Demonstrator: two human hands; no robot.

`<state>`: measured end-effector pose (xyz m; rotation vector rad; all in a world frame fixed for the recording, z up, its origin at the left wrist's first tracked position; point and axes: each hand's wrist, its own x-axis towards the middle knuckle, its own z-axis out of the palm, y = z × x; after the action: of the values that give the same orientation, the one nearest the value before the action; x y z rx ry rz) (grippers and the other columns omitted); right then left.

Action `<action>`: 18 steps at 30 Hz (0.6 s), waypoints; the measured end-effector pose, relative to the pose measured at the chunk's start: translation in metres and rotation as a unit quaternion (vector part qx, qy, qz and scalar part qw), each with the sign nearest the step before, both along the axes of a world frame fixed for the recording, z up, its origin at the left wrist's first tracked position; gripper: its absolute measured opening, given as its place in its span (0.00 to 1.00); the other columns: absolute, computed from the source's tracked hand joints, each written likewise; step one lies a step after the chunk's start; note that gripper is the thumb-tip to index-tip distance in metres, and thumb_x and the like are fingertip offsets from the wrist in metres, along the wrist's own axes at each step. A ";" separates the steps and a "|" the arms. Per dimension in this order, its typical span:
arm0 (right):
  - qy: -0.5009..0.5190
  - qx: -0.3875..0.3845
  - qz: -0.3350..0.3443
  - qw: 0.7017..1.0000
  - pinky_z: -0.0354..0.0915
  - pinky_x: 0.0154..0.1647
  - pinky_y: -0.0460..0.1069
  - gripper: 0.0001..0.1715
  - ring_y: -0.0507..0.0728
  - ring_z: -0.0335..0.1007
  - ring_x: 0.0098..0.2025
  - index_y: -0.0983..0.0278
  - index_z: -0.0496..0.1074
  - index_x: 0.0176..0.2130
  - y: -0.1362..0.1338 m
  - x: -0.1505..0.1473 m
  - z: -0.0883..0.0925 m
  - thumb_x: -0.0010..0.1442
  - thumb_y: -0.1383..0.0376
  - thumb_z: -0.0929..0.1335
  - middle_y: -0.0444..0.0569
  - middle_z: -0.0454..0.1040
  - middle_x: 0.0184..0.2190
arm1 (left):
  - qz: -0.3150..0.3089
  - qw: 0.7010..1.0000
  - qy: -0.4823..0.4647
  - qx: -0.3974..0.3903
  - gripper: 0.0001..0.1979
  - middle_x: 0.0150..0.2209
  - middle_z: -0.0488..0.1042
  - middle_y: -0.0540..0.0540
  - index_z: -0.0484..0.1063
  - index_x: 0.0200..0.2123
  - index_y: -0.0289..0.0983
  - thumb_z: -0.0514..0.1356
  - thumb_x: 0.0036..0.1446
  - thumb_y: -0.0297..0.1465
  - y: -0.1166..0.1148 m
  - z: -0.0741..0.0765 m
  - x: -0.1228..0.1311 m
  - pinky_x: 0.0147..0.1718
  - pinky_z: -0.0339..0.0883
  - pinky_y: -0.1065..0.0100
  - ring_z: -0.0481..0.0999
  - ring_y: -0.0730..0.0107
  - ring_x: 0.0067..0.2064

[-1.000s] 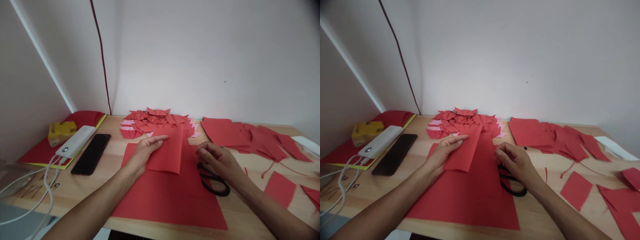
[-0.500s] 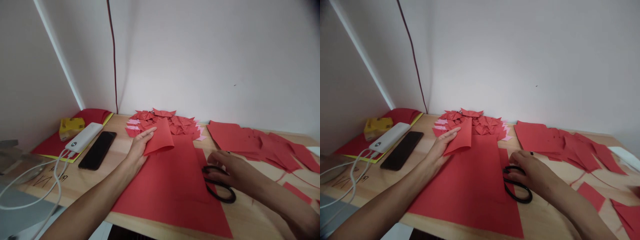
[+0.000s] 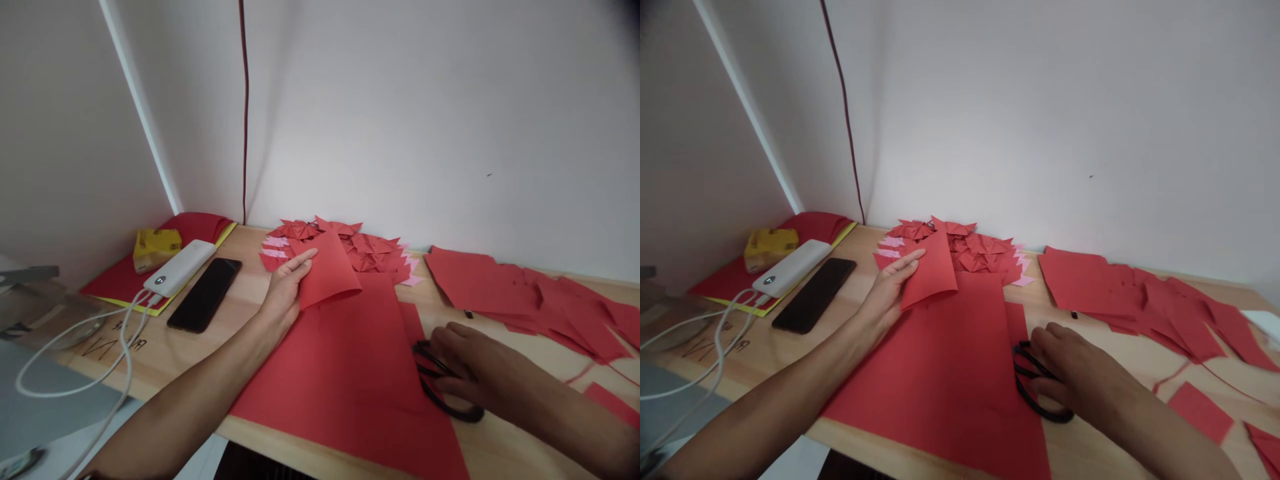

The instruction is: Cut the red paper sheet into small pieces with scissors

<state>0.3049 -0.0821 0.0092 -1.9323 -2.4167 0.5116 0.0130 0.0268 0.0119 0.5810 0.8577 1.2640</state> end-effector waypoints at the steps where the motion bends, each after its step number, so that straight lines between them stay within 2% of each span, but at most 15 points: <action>1: -0.008 -0.005 0.002 1.000 0.62 0.31 0.51 0.10 0.58 0.68 0.31 0.60 0.63 0.30 -0.001 -0.001 -0.001 0.56 0.61 0.69 0.48 0.68 0.31 | 0.003 1.000 -0.003 0.003 0.14 0.36 0.82 0.40 0.79 0.45 0.33 0.61 0.56 0.21 0.001 0.000 -0.001 0.39 0.72 0.70 0.80 0.71 0.33; 7: -0.009 0.009 0.009 1.000 0.59 0.28 0.50 0.11 0.57 0.67 0.29 0.60 0.63 0.28 -0.001 -0.001 -0.007 0.57 0.60 0.68 0.49 0.68 0.31 | 0.007 0.999 -0.017 0.027 0.16 0.39 0.82 0.41 0.78 0.47 0.34 0.61 0.55 0.20 0.004 -0.002 -0.003 0.41 0.72 0.71 0.80 0.73 0.34; 13: -0.048 -0.054 -0.037 0.997 0.55 0.27 0.51 0.08 0.61 0.71 0.30 0.60 0.66 0.32 -0.006 -0.004 -0.010 0.59 0.59 0.64 0.50 0.73 0.30 | 0.009 0.999 -0.013 0.047 0.19 0.43 0.81 0.40 0.76 0.52 0.34 0.60 0.56 0.20 0.001 0.001 0.000 0.49 0.69 0.68 0.80 0.72 0.39; 18: -0.024 -0.087 -0.024 0.996 0.53 0.25 0.49 0.11 0.56 0.64 0.24 0.59 0.58 0.27 -0.006 -0.003 -0.002 0.56 0.59 0.64 0.46 0.70 0.24 | 0.012 0.998 -0.020 0.055 0.19 0.43 0.81 0.39 0.75 0.53 0.33 0.59 0.58 0.20 0.000 0.004 0.000 0.49 0.69 0.68 0.80 0.72 0.39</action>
<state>0.3018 -0.0876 0.0076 -2.0863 -2.4220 0.7034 0.0133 0.0263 0.0155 0.6333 0.7672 1.3459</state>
